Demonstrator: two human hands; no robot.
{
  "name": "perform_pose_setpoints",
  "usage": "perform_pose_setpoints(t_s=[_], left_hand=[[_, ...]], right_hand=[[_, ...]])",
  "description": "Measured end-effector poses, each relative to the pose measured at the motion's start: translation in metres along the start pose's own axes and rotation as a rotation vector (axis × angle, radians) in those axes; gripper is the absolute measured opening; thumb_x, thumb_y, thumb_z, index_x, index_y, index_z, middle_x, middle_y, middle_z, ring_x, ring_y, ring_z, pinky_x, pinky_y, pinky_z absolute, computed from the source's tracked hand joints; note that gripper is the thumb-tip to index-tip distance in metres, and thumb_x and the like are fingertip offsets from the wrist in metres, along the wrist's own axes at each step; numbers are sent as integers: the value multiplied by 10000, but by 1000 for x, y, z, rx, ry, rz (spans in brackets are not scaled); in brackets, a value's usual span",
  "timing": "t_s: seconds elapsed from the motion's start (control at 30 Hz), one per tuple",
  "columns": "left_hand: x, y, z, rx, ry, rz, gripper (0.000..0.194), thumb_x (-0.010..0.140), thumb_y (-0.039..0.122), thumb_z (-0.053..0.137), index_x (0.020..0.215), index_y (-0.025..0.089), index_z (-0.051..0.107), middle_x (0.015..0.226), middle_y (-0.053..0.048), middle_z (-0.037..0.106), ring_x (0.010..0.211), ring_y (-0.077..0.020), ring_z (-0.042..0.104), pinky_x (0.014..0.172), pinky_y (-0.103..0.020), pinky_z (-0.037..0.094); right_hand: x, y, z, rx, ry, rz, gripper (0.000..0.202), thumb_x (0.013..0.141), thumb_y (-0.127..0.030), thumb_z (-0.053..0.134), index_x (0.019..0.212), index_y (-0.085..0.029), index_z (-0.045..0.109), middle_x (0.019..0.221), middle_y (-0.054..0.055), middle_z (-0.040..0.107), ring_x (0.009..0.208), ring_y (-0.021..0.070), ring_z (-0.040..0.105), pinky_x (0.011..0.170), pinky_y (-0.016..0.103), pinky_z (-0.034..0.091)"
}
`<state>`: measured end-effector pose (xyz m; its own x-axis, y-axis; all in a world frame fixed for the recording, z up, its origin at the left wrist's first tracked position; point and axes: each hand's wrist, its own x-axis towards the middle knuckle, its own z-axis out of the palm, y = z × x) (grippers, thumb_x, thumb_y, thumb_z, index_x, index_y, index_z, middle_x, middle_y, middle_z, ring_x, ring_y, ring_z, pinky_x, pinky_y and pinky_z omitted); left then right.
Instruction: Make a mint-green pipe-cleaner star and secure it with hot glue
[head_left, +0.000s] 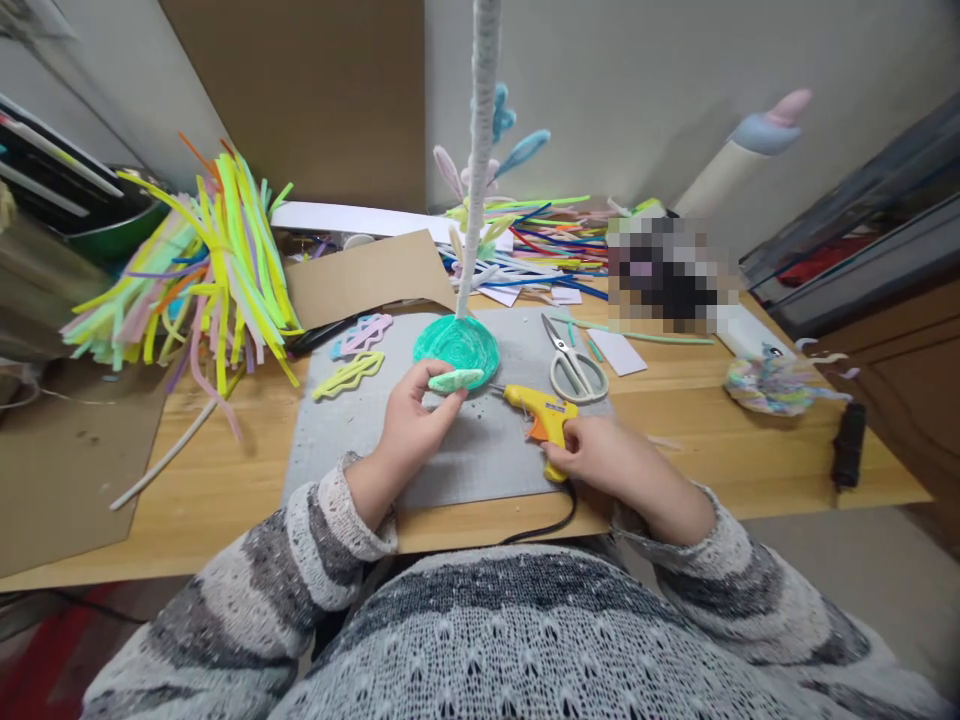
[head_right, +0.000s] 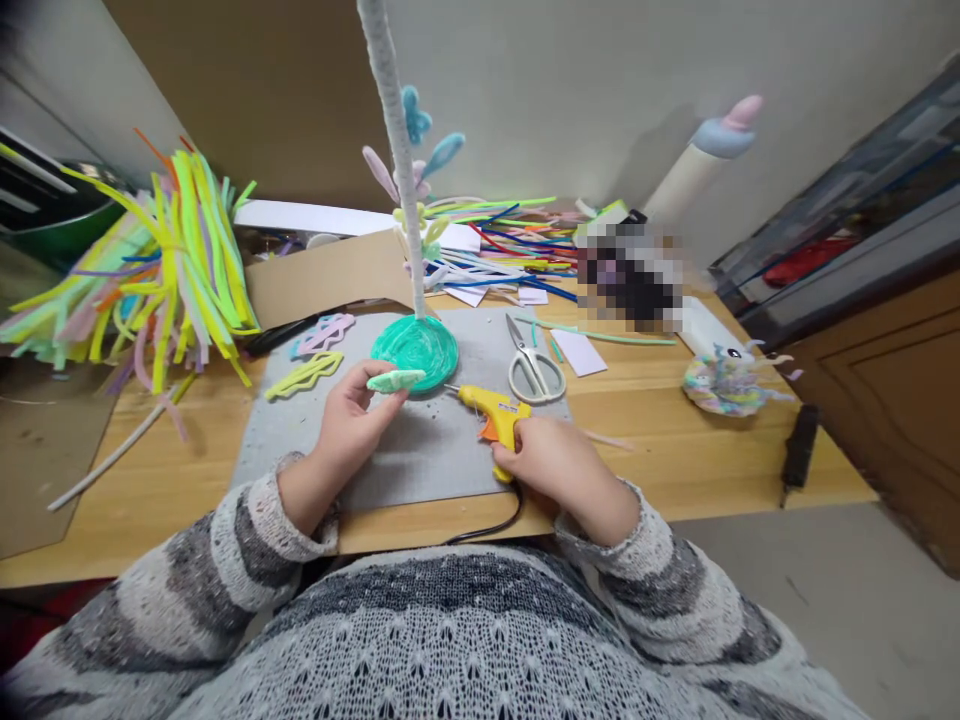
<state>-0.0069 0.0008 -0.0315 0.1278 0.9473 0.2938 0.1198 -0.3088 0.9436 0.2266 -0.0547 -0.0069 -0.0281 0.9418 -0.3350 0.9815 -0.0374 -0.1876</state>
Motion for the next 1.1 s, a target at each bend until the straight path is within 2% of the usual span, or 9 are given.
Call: perform_pose_setpoints(t_s=[0.23, 0.37, 0.47, 0.6, 0.73, 0.83, 0.9, 1.03, 1.1], left_hand=[[-3, 3, -5, -46, 45, 62, 124, 833, 299, 613, 900, 205, 569, 863, -23, 596, 844, -172, 563, 824, -322, 451], [-2, 0, -5, -66, 116, 51, 146, 876, 345, 594, 917, 207, 570, 848, -15, 601, 809, -158, 568, 798, -315, 465], [0, -1, -5, -79, 160, 96, 130, 871, 311, 618, 931, 202, 582, 883, -20, 612, 823, -151, 582, 789, -309, 479], [1, 4, -9, -1, 139, 214, 87, 862, 234, 634, 943, 203, 628, 907, -29, 652, 858, -149, 611, 796, -306, 500], [4, 11, -18, 8, 100, 244, 104, 859, 219, 647, 961, 209, 665, 961, -42, 670, 922, -153, 627, 851, -320, 510], [7, 13, -22, -50, 92, 221, 96, 838, 213, 673, 933, 203, 663, 944, -36, 666, 925, -148, 628, 829, -303, 524], [7, 13, -22, -51, 82, 203, 84, 827, 221, 687, 903, 196, 660, 914, -34, 671, 903, -146, 632, 810, -298, 531], [4, 10, -18, 10, 18, 218, 45, 847, 229, 671, 882, 201, 663, 858, -34, 688, 831, -142, 645, 762, -301, 536], [1, 10, -17, 30, -19, 237, 34, 860, 215, 655, 894, 212, 663, 856, -32, 694, 819, -141, 649, 753, -304, 538]], right_hand=[[-6, 2, 13, 55, 127, -6, 268, 814, -459, 550, 786, -198, 605, 732, 110, 685, 605, 245, 596, 494, 312, 314], [-3, 1, 12, 614, 76, -40, 134, 744, -321, 542, 814, -206, 537, 738, 56, 638, 611, 201, 602, 551, 333, 447], [-8, -1, -5, 1150, -25, -139, 218, 733, -396, 539, 852, -234, 453, 695, 2, 536, 542, 164, 544, 521, 333, 462], [-16, 3, -51, 1331, -56, -279, 387, 850, -604, 291, 802, -259, 460, 669, -33, 299, 480, 119, 231, 449, 302, 276], [-11, 14, -101, 1358, 346, -253, 502, 944, -560, 178, 733, -292, 547, 681, -40, 182, 525, 135, 25, 488, 333, 115], [3, 17, -113, 1306, 793, -337, 157, 826, -372, 603, 685, -303, 610, 720, 17, 389, 528, 149, 294, 510, 352, 217], [13, 14, -102, 1192, 889, -300, 104, 729, -207, 712, 756, -291, 656, 821, 37, 546, 650, 180, 479, 565, 357, 336], [26, 1, -53, 1412, 88, -303, 162, 721, -244, 739, 864, -203, 675, 807, 30, 634, 580, 114, 514, 505, 271, 382], [29, -5, -29, 1515, -96, -346, 169, 738, -294, 742, 829, -170, 672, 772, 26, 631, 530, 79, 498, 469, 232, 367]])
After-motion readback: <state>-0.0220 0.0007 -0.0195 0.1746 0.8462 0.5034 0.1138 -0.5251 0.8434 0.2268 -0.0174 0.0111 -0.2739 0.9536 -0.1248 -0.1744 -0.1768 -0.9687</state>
